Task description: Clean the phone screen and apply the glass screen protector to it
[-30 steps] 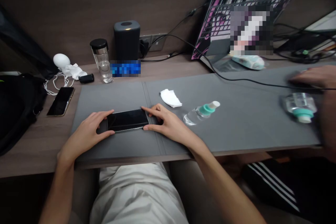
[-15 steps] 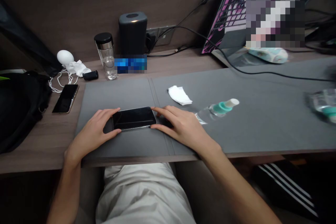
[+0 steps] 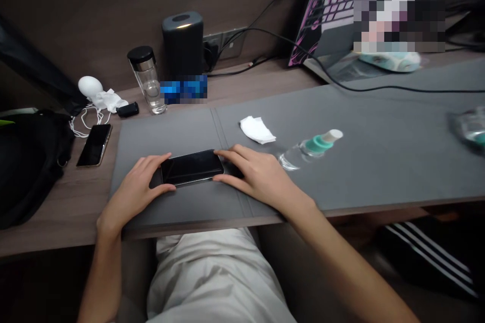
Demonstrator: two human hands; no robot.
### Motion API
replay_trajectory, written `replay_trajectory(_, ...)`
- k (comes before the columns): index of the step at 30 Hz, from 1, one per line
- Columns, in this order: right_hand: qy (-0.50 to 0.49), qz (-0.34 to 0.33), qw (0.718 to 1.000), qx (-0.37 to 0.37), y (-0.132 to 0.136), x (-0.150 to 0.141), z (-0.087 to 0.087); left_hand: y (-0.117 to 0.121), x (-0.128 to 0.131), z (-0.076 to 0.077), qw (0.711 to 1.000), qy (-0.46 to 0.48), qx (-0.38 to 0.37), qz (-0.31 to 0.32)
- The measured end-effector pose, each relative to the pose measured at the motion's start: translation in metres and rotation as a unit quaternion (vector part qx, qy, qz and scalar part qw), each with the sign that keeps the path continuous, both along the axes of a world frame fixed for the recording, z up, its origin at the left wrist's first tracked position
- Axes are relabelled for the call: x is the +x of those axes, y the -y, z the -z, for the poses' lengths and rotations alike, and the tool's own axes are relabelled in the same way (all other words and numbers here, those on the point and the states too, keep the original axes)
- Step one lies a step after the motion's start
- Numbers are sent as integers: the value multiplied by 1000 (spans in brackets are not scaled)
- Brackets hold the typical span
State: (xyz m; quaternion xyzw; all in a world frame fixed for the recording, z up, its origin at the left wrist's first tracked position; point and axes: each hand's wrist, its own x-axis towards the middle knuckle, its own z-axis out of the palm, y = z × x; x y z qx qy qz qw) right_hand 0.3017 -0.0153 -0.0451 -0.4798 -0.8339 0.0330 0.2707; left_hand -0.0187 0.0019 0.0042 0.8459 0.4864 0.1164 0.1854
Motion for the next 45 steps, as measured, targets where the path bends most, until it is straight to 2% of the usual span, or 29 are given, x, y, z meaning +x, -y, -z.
replay_trajectory(4,-28,21,999,5,2,1,-2,-1,1,0,1000,-6,8,4)
replay_trajectory(12,-13,10,1000,26,1,2,-2,-2,0,2,1000,17,5,-17)
replay_trajectory(24,-33,4,999,-8,3,0,-4,-3,-3,8,998,35,-8,-55)
replay_trajectory(31,-39,-2,999,-21,2,1,-6,-1,-2,4,998,40,-14,-45)
replay_trajectory(39,-40,-5,999,-19,2,2,-5,-2,-6,4,994,62,-46,-73)
replay_trajectory(42,-37,4,999,-18,3,2,-4,-2,-8,0,992,85,-68,-66)
replay_trajectory(45,-39,4,999,-17,3,2,-4,-1,-8,-3,996,61,-54,-47)
